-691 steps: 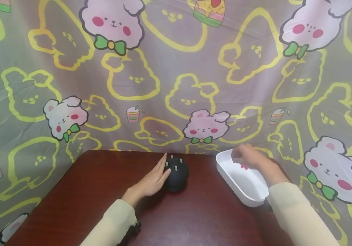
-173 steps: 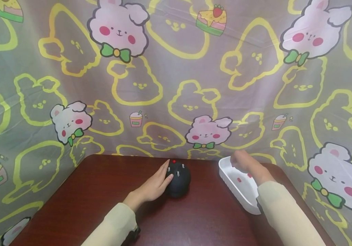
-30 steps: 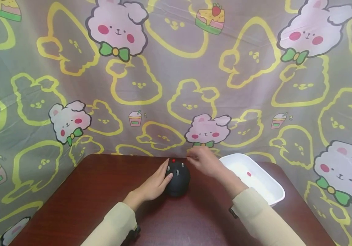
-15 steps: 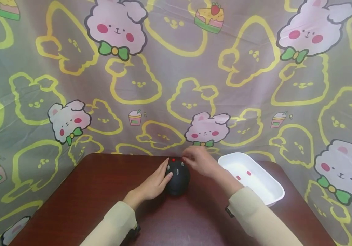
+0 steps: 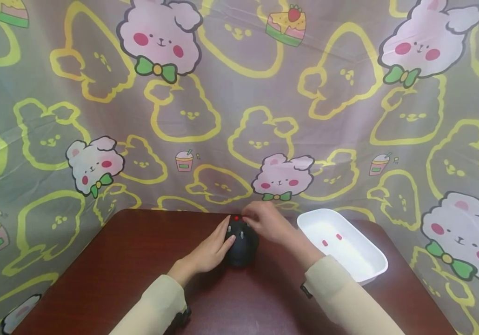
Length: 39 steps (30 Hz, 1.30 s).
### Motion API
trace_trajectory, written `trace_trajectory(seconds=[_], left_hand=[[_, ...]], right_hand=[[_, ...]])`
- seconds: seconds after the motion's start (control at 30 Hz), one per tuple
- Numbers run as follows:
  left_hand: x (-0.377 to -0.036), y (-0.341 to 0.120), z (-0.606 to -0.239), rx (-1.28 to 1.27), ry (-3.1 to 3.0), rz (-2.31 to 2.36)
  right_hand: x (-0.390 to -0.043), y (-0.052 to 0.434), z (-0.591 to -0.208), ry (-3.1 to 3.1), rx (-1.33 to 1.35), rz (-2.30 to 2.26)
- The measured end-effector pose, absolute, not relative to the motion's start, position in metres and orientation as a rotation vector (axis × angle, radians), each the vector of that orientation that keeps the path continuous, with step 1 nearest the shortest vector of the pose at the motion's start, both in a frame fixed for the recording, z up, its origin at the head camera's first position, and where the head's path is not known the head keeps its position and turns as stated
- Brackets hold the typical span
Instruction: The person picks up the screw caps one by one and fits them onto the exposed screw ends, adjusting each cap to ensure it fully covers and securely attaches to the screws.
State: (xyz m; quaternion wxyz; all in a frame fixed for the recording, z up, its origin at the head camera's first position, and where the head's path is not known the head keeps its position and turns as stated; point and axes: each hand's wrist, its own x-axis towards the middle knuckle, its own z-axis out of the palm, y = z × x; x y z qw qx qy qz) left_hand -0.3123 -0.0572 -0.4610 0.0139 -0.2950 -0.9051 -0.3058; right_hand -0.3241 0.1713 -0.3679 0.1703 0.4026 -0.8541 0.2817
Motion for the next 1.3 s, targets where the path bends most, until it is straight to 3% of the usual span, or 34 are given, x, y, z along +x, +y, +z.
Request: trace_trajectory(seconds=[1.3], left_hand=[[-0.310,-0.057,-0.460,-0.922,-2.802,-0.964]], right_hand=[[-0.328,0.141,-0.384,-2.433,1.193,0.780]])
